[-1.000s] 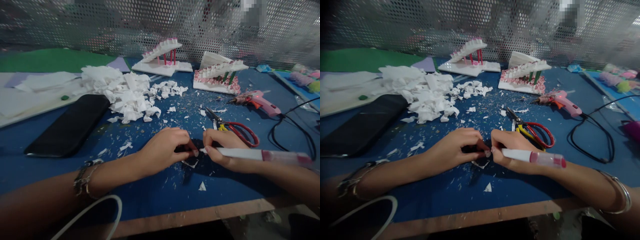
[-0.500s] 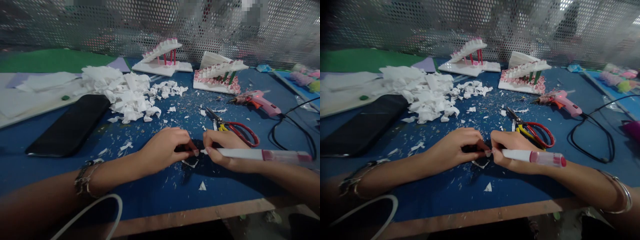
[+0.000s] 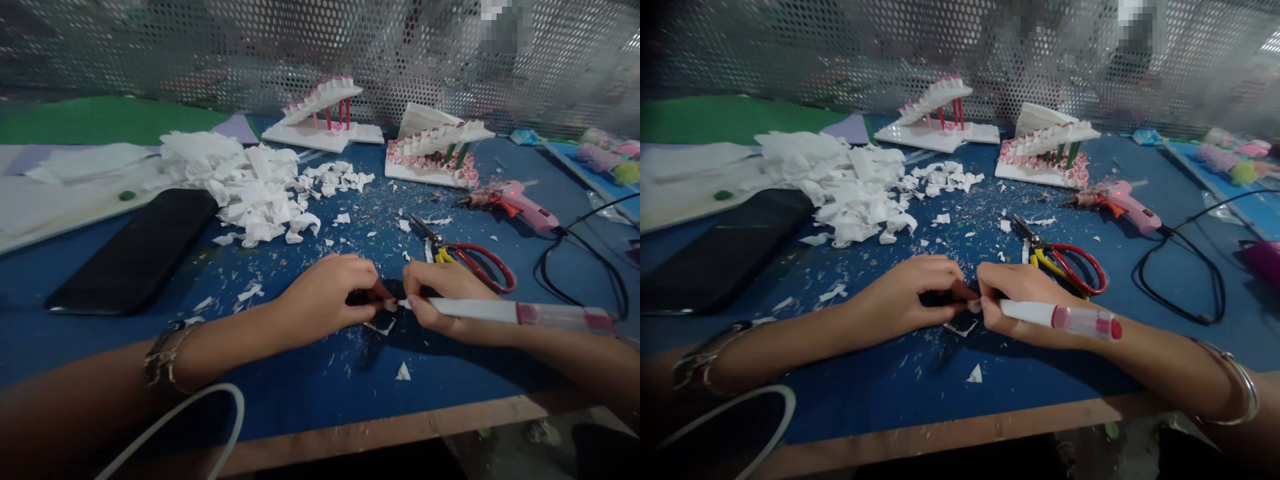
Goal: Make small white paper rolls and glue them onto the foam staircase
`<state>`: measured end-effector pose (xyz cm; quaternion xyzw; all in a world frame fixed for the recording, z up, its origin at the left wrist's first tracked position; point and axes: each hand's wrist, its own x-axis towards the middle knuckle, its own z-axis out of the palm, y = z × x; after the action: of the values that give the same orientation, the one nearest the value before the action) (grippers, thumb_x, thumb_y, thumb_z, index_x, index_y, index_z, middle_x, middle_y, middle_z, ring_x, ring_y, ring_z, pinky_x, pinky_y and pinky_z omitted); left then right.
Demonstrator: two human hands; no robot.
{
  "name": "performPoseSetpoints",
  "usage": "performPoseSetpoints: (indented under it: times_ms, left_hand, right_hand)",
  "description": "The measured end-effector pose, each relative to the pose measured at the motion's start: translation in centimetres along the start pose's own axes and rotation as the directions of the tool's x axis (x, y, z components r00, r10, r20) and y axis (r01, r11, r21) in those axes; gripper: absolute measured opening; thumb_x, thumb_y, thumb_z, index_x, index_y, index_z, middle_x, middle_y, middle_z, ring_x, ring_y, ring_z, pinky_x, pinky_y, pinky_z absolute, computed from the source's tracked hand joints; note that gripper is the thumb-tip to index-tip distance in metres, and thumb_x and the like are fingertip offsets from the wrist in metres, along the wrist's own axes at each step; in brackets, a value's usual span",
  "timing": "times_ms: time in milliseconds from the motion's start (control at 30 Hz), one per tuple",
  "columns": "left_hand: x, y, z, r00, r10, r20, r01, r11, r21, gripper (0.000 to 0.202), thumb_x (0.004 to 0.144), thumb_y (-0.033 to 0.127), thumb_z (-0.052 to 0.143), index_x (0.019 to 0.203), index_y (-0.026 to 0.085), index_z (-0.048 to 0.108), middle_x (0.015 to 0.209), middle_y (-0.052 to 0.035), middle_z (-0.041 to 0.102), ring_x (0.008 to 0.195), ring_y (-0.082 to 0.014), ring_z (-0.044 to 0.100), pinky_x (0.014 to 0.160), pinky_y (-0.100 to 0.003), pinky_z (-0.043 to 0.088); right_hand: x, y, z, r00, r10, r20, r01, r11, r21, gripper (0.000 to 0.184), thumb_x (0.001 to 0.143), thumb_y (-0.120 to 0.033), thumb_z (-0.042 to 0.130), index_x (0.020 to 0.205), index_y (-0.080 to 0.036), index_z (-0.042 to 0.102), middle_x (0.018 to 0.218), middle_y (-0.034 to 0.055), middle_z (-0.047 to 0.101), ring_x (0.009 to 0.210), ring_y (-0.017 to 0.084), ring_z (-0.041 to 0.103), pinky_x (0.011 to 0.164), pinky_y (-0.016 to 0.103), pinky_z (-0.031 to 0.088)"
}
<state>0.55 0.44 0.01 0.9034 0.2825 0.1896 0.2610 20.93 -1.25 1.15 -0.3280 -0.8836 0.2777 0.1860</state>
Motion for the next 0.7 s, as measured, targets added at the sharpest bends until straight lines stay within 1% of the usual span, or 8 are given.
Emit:
performPoseSetpoints:
  times_ms: [100, 200, 300, 400, 500, 600, 700]
  left_hand:
    - [-0.04, -0.02, 0.09, 1.0, -0.009, 0.004, 0.009, 1.0, 0.011, 0.007, 0.076, 0.017, 0.058, 0.079, 0.018, 0.064, 0.072, 0.0015, 0.059, 0.071, -0.012, 0.054, 0.066, -0.023, 0.036]
    - [-0.17, -0.03, 0.23, 0.999, -0.037, 0.013, 0.036, 0.998, 0.047, 0.007, 0.078, 0.023, 0.058, 0.077, 0.018, 0.061, 0.074, 0.001, 0.059, 0.072, -0.0135, 0.053, 0.066, -0.025, 0.034]
    - [-0.3, 0.04, 0.29, 0.999, -0.033, 0.037, 0.03, 0.997, 0.067, 0.006, 0.08, 0.022, 0.055, 0.079, 0.019, 0.06, 0.078, 0.0009, 0.059, 0.076, -0.0144, 0.053, 0.067, -0.025, 0.033]
    - [-0.32, 0.14, 0.31, 0.999, -0.029, 0.037, 0.026, 0.996, 0.085, 0.01, 0.081, 0.024, 0.055, 0.088, 0.019, 0.059, 0.079, 0.0007, 0.059, 0.076, -0.0146, 0.052, 0.066, -0.025, 0.032]
    - [-0.27, 0.2, 0.35, 0.999, -0.017, 0.041, 0.012, 0.995, 0.097, 0.02, 0.081, 0.026, 0.055, 0.101, 0.02, 0.057, 0.084, -0.0006, 0.059, 0.079, -0.0154, 0.053, 0.067, -0.026, 0.033]
    - [-0.23, 0.24, 0.41, 0.999, 0.006, 0.045, -0.01, 0.996, 0.093, 0.016, 0.082, 0.025, 0.056, 0.096, 0.023, 0.061, 0.089, -0.0001, 0.059, 0.082, -0.0152, 0.053, 0.069, -0.026, 0.033]
    - [-0.18, 0.29, 0.5, 0.999, -0.007, 0.034, 0.004, 0.996, 0.085, 0.012, 0.081, 0.027, 0.057, 0.089, 0.023, 0.064, 0.085, 0.0006, 0.059, 0.08, -0.0146, 0.054, 0.068, -0.026, 0.033]
  right_hand:
    - [-0.04, -0.02, 0.04, 0.998, 0.03, -0.058, -0.028, 0.999, 0.038, 0.012, 0.079, -0.02, 0.041, 0.068, -0.018, 0.038, 0.061, -0.0036, 0.045, 0.052, 0.006, 0.042, 0.051, 0.02, 0.032]
    - [-0.04, -0.08, -0.05, 0.999, 0.022, -0.04, -0.021, 0.999, 0.034, 0.013, 0.08, -0.023, 0.042, 0.069, -0.017, 0.04, 0.063, -0.0029, 0.048, 0.054, 0.007, 0.043, 0.052, 0.02, 0.033]
    - [-0.02, -0.03, -0.25, 0.999, 0.031, -0.027, -0.031, 1.0, 0.001, 0.016, 0.082, -0.025, 0.04, 0.068, -0.018, 0.039, 0.058, -0.0046, 0.044, 0.049, 0.005, 0.039, 0.048, 0.019, 0.03]
    - [-0.02, 0.16, -0.4, 0.999, 0.032, -0.022, -0.032, 0.999, -0.001, 0.02, 0.084, -0.029, 0.038, 0.068, -0.018, 0.038, 0.058, -0.0046, 0.043, 0.048, 0.006, 0.038, 0.047, 0.019, 0.029]
    - [-0.03, 0.32, -0.41, 0.999, 0.032, -0.016, -0.032, 0.999, 0.007, 0.019, 0.083, -0.027, 0.039, 0.068, -0.018, 0.038, 0.059, -0.004, 0.043, 0.051, 0.006, 0.04, 0.048, 0.02, 0.03]
    - [-0.07, 0.31, -0.35, 0.999, 0.032, -0.011, -0.032, 0.999, 0.036, 0.018, 0.084, -0.027, 0.039, 0.068, -0.018, 0.039, 0.059, -0.0042, 0.043, 0.05, 0.006, 0.039, 0.048, 0.019, 0.03]
    - [-0.22, 0.21, -0.31, 0.999, 0.036, -0.005, -0.036, 0.997, 0.062, 0.018, 0.083, -0.027, 0.04, 0.068, -0.018, 0.039, 0.06, -0.0039, 0.044, 0.051, 0.006, 0.04, 0.048, 0.019, 0.031]
